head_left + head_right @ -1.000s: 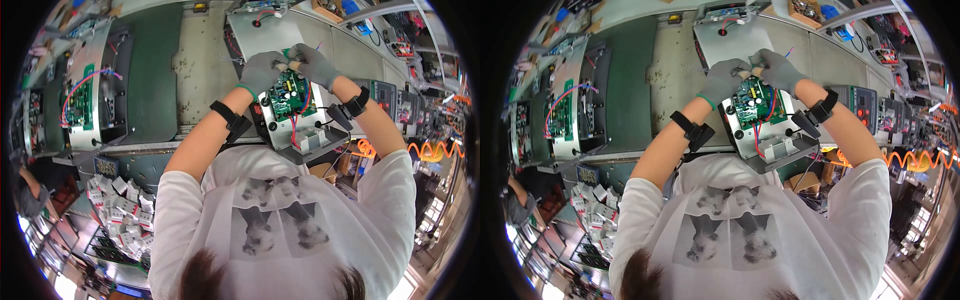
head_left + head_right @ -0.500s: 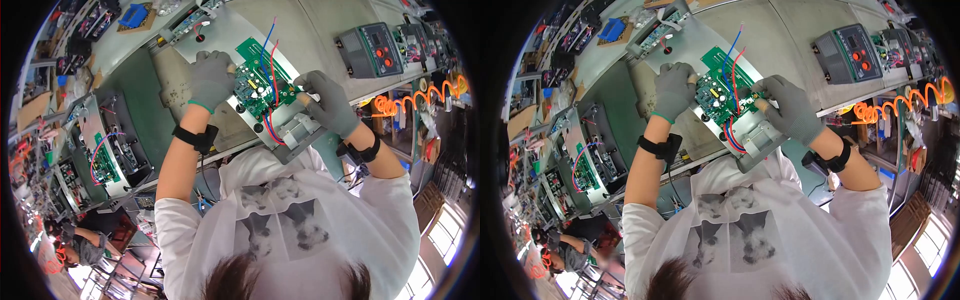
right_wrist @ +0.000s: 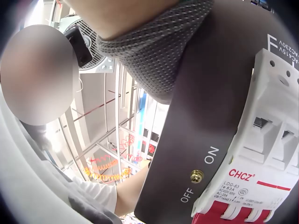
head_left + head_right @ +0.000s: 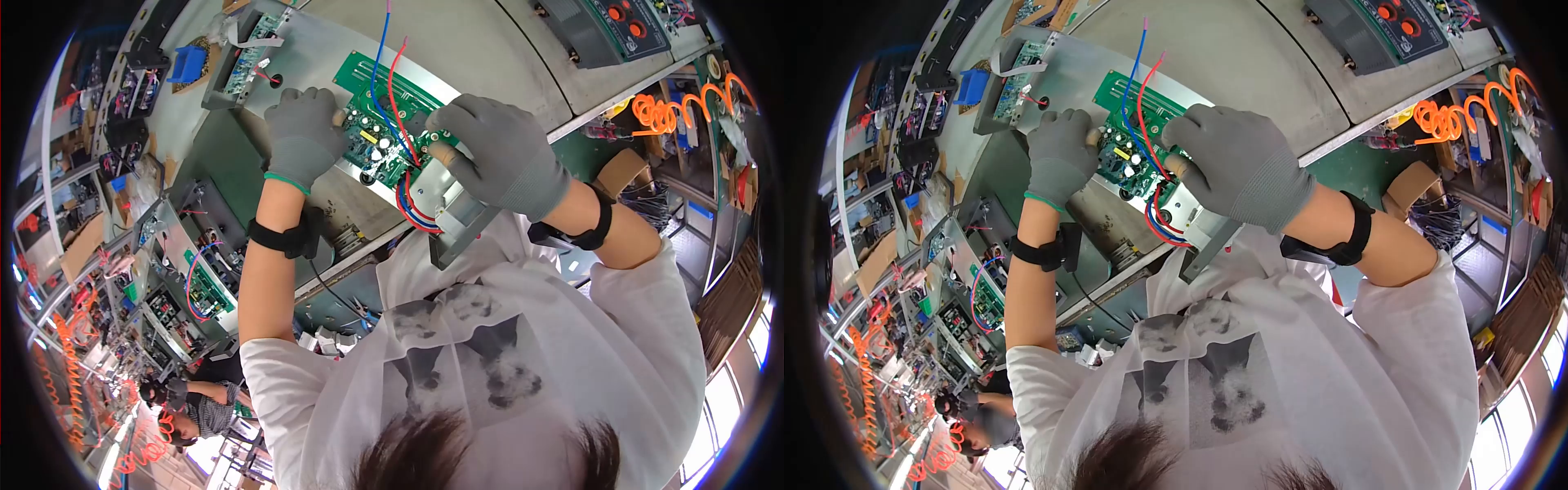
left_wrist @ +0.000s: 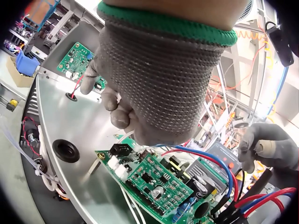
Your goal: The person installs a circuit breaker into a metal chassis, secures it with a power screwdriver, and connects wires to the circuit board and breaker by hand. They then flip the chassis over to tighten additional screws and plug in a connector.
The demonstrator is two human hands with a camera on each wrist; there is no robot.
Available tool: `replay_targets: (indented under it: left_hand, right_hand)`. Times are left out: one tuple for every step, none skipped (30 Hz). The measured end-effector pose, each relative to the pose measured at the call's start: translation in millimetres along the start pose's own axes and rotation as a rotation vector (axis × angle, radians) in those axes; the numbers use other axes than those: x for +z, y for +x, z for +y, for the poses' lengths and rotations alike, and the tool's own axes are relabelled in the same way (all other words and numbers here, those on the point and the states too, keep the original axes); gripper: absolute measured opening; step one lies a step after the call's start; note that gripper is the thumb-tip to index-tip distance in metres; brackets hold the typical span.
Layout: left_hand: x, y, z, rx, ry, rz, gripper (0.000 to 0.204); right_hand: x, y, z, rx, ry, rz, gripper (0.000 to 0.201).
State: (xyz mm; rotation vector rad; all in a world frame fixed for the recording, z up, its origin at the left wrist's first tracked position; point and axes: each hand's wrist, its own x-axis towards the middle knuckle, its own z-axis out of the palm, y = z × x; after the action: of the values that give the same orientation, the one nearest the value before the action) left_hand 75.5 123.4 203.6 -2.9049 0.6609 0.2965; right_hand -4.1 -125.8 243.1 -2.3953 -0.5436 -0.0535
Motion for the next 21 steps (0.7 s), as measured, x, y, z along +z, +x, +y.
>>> replay_targets:
  left_hand:
    - [1, 0, -1, 0.013, 0.016, 0.011, 0.018]
    - [0, 2, -2, 0.022, 0.023, 0.000, 0.018]
    - [-1, 3, -3, 0.024, 0.047, -0.043, 0.020]
    - [-3, 5, -3, 0.024, 0.071, -0.085, 0.023]
    - [-5, 6, -2, 0.030, 0.076, -0.093, 0.023]
    - [-7, 7, -1, 0.039, 0.114, -0.112, 0.023]
    - [-8, 8, 0, 0.048, 0.152, -0.130, 0.023]
    - [-9, 8, 1, 0.050, 0.154, -0.137, 0.023]
    - [-9, 8, 1, 0.056, 0.150, -0.133, 0.020]
    - [-9, 8, 0, 0.062, 0.146, -0.128, 0.017]
    - [-8, 8, -1, 0.063, 0.150, -0.132, 0.017]
    - [-6, 9, -4, 0.056, 0.111, -0.123, 0.017]
    - [-4, 10, -5, 0.050, 0.071, -0.113, 0.017]
    - [-4, 11, -4, 0.058, 0.073, -0.116, 0.017]
    - [-4, 10, -4, 0.057, 0.069, -0.114, 0.017]
    - [-4, 11, -3, 0.055, 0.063, -0.110, 0.017]
    - [-4, 11, -3, 0.060, 0.063, -0.113, 0.017]
    - [-5, 11, -4, 0.076, 0.082, -0.121, 0.017]
    - [-6, 11, -5, 0.092, 0.102, -0.128, 0.017]
    - [-6, 11, -5, 0.093, 0.104, -0.131, 0.017]
    - [-6, 12, -6, 0.107, 0.106, -0.126, 0.017]
  right_hand:
    - [0, 0, 1, 0.013, 0.010, 0.004, 0.021]
    - [0, -1, 2, 0.012, -0.016, -0.013, 0.020]
    - [0, -1, 3, 0.010, -0.042, -0.032, 0.019]
    - [0, -1, 3, 0.019, -0.032, -0.030, 0.019]
    - [1, -1, 4, 0.022, -0.007, -0.040, 0.020]
    - [2, -1, 4, 0.026, 0.017, -0.050, 0.021]
    - [2, -1, 4, 0.034, 0.025, -0.051, 0.021]
    - [2, 0, 4, 0.030, -0.005, -0.073, 0.021]
    - [2, 0, 3, 0.024, -0.034, -0.096, 0.022]
    - [2, 0, 4, 0.024, -0.028, -0.096, 0.022]
    - [2, 0, 4, 0.020, -0.035, -0.099, 0.023]
    - [3, 0, 5, 0.019, -0.043, -0.100, 0.023]
    - [3, -1, 5, 0.027, -0.040, -0.096, 0.023]
    - [3, -1, 5, 0.020, -0.033, -0.083, 0.023]
    - [3, -2, 5, 0.014, -0.026, -0.072, 0.024]
    - [3, -2, 5, 0.020, -0.026, -0.071, 0.024]
    - [3, -2, 4, 0.028, -0.032, -0.074, 0.024]
    - [2, -1, 4, 0.033, -0.038, -0.076, 0.024]
    - [1, -1, 4, 0.036, -0.035, -0.076, 0.024]
    - [1, -1, 4, 0.037, -0.041, -0.097, 0.024]
    - [1, -1, 4, 0.039, -0.047, -0.118, 0.025]
